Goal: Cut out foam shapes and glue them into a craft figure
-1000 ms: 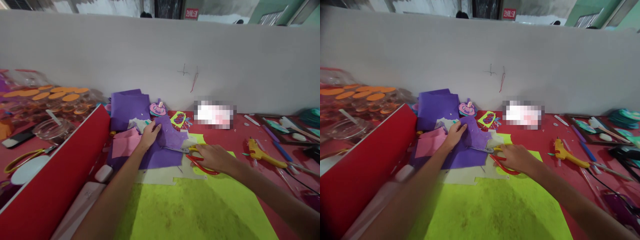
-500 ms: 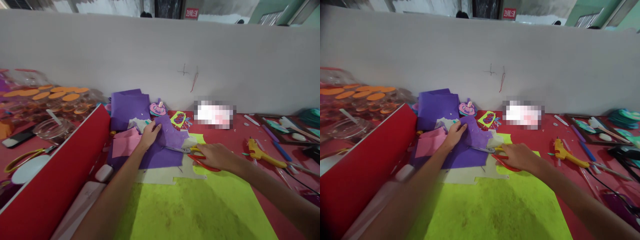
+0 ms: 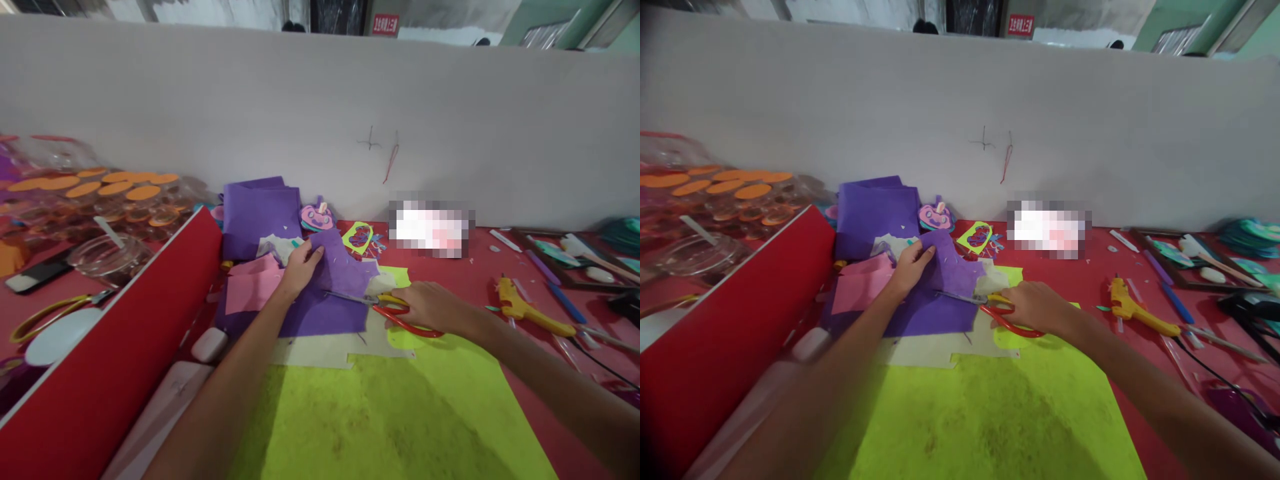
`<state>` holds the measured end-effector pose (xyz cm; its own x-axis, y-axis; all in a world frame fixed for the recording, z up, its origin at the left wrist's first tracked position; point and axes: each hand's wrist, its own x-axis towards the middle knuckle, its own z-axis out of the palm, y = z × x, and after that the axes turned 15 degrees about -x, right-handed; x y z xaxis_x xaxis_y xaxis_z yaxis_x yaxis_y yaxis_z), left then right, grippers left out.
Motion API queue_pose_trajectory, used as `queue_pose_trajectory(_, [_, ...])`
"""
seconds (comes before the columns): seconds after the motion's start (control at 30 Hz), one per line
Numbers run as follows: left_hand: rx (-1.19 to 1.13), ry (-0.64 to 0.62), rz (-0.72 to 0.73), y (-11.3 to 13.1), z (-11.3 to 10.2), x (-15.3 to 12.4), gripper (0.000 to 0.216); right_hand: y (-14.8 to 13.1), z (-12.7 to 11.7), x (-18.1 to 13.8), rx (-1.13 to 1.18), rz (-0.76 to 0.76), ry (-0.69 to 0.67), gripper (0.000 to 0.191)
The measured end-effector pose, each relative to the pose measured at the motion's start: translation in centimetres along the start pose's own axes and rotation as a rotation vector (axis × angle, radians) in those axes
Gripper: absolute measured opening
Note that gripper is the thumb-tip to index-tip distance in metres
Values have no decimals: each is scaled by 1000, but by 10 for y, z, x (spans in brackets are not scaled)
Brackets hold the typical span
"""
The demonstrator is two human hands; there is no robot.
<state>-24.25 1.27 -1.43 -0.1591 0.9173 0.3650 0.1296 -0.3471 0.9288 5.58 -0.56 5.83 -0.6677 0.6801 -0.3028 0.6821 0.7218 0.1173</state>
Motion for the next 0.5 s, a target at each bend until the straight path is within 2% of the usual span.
queue_pose_trajectory(0.2, [-5,3,3,-1,0,0,28,-2,4,-2,-83,22,8,64])
queue_pose_trajectory(0.5, [-27,-2,19,1,1,0,24,-28,13,-7,-89,96,27,66])
